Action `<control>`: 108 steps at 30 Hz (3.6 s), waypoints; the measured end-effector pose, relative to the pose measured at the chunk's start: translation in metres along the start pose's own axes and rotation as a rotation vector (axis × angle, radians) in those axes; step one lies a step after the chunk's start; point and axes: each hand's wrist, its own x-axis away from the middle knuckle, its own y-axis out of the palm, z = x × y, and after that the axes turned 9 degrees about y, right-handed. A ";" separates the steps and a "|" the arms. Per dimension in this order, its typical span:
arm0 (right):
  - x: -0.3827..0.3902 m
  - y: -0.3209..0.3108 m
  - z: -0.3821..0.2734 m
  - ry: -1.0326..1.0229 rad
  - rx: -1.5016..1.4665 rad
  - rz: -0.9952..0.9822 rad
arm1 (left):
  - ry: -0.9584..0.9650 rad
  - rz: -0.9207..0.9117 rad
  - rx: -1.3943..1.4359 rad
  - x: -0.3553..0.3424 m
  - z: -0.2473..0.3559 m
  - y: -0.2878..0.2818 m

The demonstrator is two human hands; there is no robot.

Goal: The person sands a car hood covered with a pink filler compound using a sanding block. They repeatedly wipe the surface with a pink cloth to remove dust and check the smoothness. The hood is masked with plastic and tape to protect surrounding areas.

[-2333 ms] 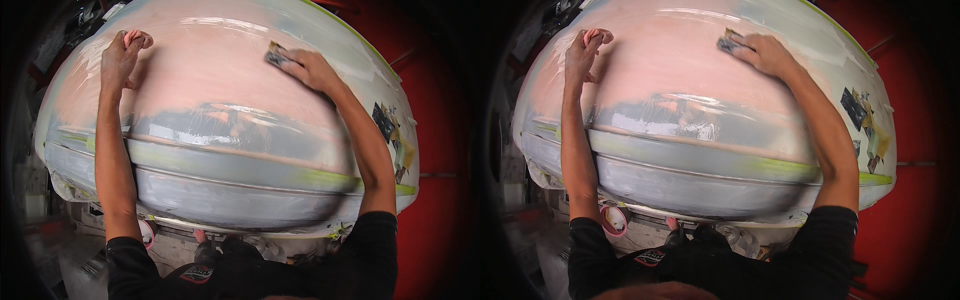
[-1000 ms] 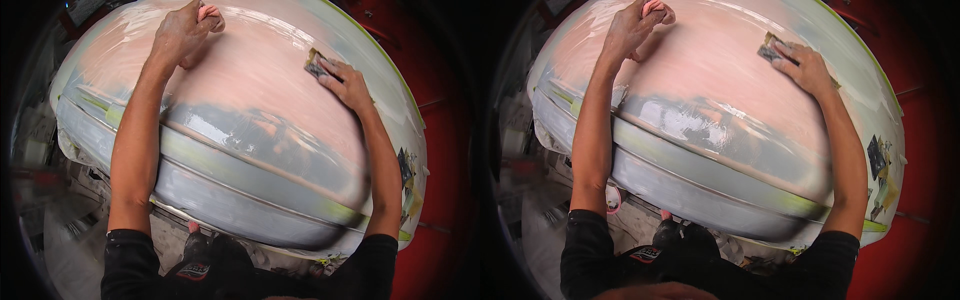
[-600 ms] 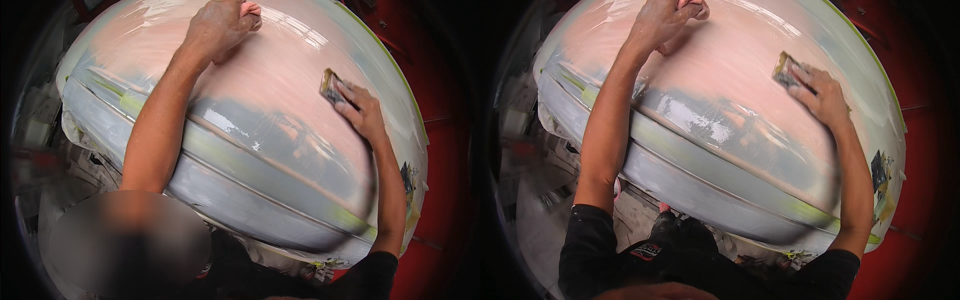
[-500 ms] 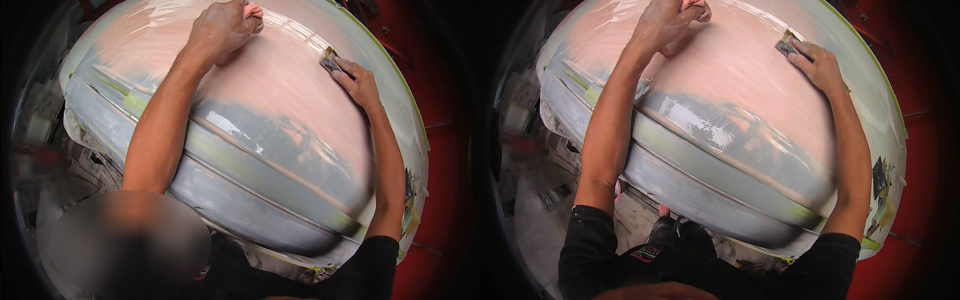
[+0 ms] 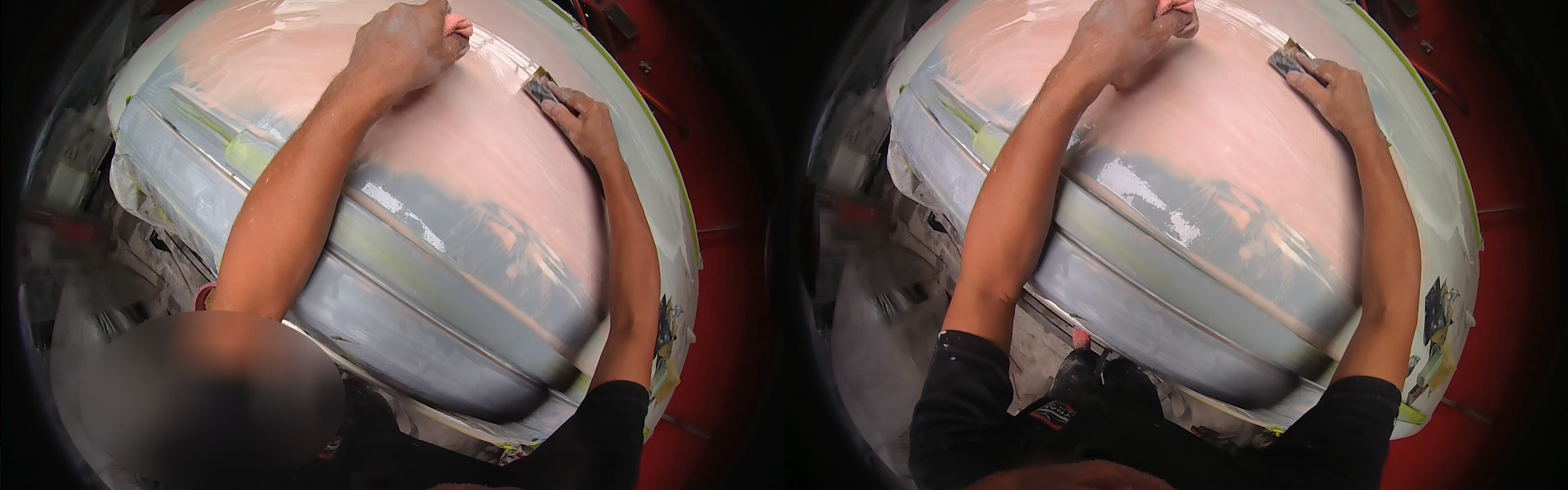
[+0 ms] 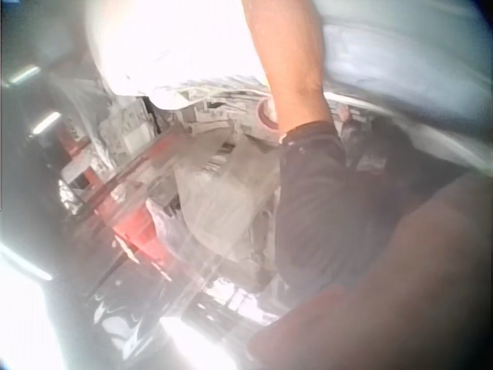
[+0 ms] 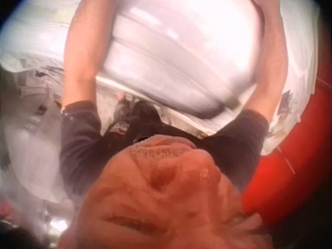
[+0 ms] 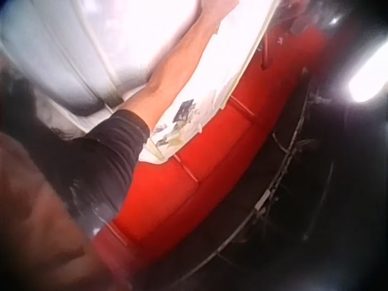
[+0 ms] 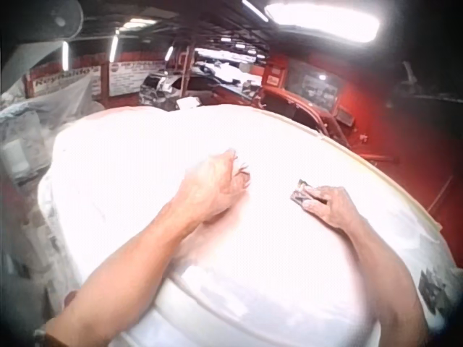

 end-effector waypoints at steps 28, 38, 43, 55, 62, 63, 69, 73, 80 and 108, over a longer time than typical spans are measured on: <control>0.065 -0.016 0.048 0.037 0.083 0.010 | -0.041 0.032 -0.056 0.006 -0.008 0.007; -0.081 0.038 -0.057 0.025 0.224 -0.100 | -0.019 -0.061 -0.152 0.003 -0.029 -0.001; -0.018 0.031 -0.021 0.024 0.201 0.017 | -0.066 -0.083 -0.137 -0.001 -0.046 0.004; 0.048 -0.004 0.039 -0.046 0.200 0.074 | -0.015 -0.099 -0.168 0.006 0.007 0.006; -0.010 0.006 0.005 -0.129 0.151 0.015 | -0.048 -0.065 -0.174 0.008 -0.028 0.006; 0.012 -0.001 0.022 -0.104 0.160 0.041 | -0.094 -0.057 -0.174 0.008 -0.033 -0.001; 0.103 -0.029 0.069 0.119 0.169 0.025 | -0.047 -0.021 -0.165 0.004 -0.007 0.002; 0.008 0.006 0.006 -0.062 0.168 0.023 | -0.032 -0.042 -0.167 0.010 -0.005 0.000; -0.077 0.042 -0.018 -0.057 0.199 -0.022 | -0.030 0.041 -0.213 0.008 -0.027 0.011; 0.044 0.008 -0.030 -0.138 0.153 0.028 | -0.119 -0.041 -0.279 0.010 -0.024 0.013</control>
